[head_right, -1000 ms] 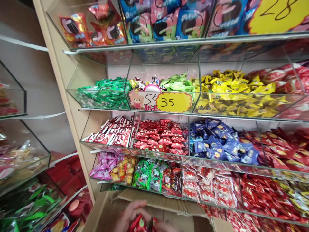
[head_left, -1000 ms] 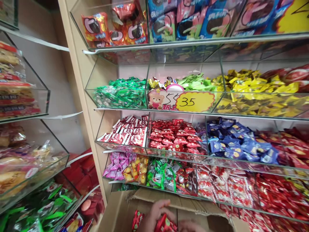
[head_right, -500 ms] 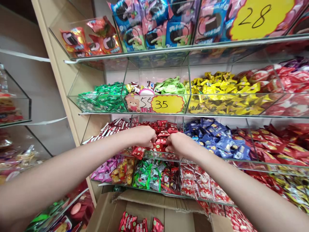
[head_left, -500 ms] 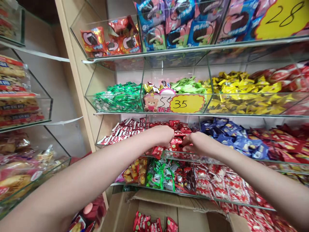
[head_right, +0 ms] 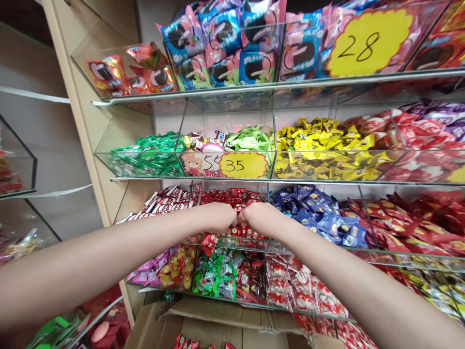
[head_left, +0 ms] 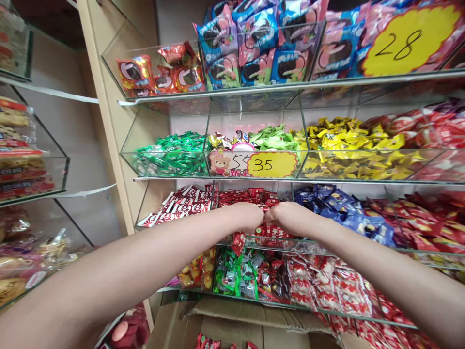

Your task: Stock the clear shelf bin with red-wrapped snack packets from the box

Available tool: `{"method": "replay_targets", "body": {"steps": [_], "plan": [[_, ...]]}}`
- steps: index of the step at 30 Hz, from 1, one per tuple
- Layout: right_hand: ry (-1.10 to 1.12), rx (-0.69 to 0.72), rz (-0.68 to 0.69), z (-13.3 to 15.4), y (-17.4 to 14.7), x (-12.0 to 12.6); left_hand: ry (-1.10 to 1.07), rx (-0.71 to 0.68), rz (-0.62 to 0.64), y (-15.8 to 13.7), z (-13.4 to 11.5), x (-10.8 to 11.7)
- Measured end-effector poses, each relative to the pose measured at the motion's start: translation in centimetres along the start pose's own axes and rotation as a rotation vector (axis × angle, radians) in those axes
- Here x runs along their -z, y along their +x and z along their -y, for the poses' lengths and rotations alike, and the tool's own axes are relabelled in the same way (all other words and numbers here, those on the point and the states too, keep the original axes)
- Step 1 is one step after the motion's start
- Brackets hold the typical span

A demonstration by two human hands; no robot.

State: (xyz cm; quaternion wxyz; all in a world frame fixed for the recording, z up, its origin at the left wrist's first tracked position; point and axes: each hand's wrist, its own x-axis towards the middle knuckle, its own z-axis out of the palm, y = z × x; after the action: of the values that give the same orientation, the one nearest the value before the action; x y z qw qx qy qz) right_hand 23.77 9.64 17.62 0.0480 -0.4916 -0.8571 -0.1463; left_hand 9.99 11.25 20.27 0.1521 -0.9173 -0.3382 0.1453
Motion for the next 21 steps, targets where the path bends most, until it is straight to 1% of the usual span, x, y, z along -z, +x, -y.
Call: {"method": "replay_targets", "body": {"steps": [4, 10, 14, 15, 17, 19, 20, 21], "plan": [[0.052, -0.013, 0.007, -0.1, 0.2, -0.4, -0.042, -0.047, -0.051, 0.0, 1.1, -0.4], [0.071, -0.123, -0.021, 0.9, 0.0, -0.8, -0.09, -0.049, -0.133, 0.5, 1.8, -1.2], [0.118, -0.117, -0.027, 0.9, -0.5, -0.5, -0.148, -0.068, -0.186, 0.3, 2.1, -1.1], [0.136, -0.111, -0.035, 0.9, -0.8, -0.4, -0.17, -0.073, -0.22, 0.1, 2.3, -1.1], [0.153, -0.113, -0.074, 1.0, -1.5, -0.1, -0.231, -0.081, -0.326, -0.8, 2.6, -1.0], [0.204, -0.137, -0.171, 1.6, -2.2, 0.1, -0.304, -0.078, -0.463, -1.8, 2.6, -1.1], [0.299, -0.154, -0.213, 2.0, -2.5, 0.2, -0.36, -0.064, -0.554, -2.3, 2.5, -1.2], [0.455, -0.172, -0.236, 2.6, -2.8, 0.2, -0.425, -0.043, -0.653, -2.7, 2.3, -1.3]]}}
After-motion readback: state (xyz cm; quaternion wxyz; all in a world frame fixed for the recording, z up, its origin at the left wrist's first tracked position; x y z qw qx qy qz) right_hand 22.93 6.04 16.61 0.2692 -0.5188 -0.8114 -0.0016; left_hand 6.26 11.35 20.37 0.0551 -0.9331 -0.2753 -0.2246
